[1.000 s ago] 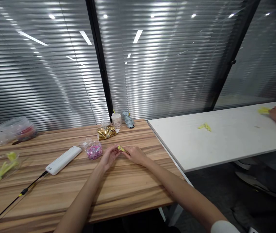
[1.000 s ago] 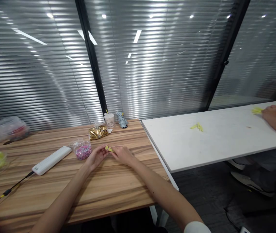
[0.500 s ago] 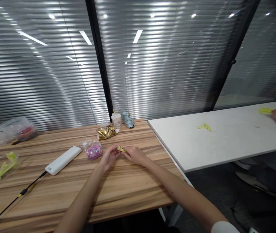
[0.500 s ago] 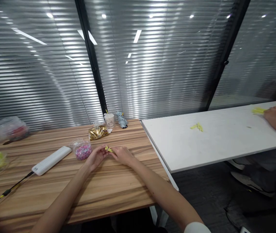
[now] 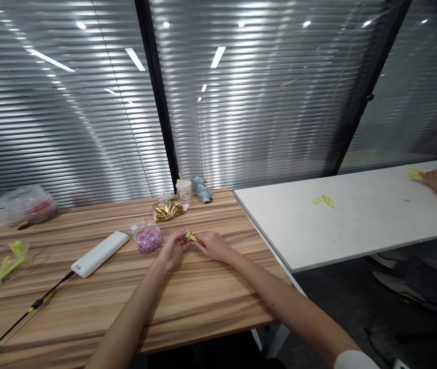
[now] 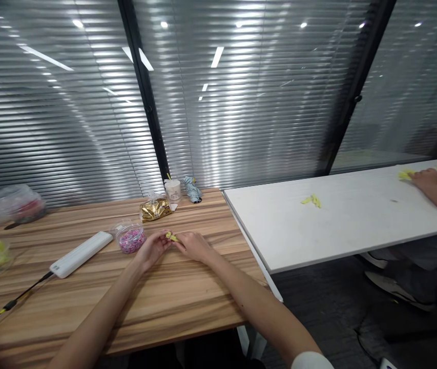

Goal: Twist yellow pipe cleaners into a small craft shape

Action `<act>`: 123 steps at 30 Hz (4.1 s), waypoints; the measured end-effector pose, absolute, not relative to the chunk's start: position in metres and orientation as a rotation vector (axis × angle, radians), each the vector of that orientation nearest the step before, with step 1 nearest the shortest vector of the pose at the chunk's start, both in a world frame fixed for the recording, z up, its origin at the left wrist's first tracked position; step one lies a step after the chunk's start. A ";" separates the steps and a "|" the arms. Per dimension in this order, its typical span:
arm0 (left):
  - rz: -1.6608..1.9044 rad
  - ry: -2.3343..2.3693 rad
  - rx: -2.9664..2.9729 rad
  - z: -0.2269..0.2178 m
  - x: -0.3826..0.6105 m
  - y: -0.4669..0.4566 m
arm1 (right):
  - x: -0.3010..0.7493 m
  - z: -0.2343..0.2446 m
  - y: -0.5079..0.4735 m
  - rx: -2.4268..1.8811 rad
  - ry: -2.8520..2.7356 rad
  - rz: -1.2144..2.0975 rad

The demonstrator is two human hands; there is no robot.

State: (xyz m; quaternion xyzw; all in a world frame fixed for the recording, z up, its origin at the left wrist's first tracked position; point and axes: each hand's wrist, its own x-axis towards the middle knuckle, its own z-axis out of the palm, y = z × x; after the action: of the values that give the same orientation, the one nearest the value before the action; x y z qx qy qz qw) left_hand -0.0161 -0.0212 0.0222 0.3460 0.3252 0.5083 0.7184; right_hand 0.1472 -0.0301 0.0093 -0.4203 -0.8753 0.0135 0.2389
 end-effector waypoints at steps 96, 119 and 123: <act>1.117 0.718 0.908 0.018 -0.015 -0.023 | 0.146 0.008 -0.029 -1.132 -2.425 0.097; 1.139 0.733 0.936 0.018 -0.014 -0.024 | 0.147 0.005 -0.027 -1.139 -2.430 0.070; 1.134 0.736 0.936 0.017 -0.015 -0.023 | 0.146 0.005 -0.027 -1.138 -2.432 0.085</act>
State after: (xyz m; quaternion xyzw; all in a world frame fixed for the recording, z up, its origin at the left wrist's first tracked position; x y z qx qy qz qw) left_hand -0.0147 -0.0232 0.0174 0.4169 0.3280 0.5052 0.6807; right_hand 0.1464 -0.0270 0.0053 -0.4126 -0.8820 0.0310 0.2256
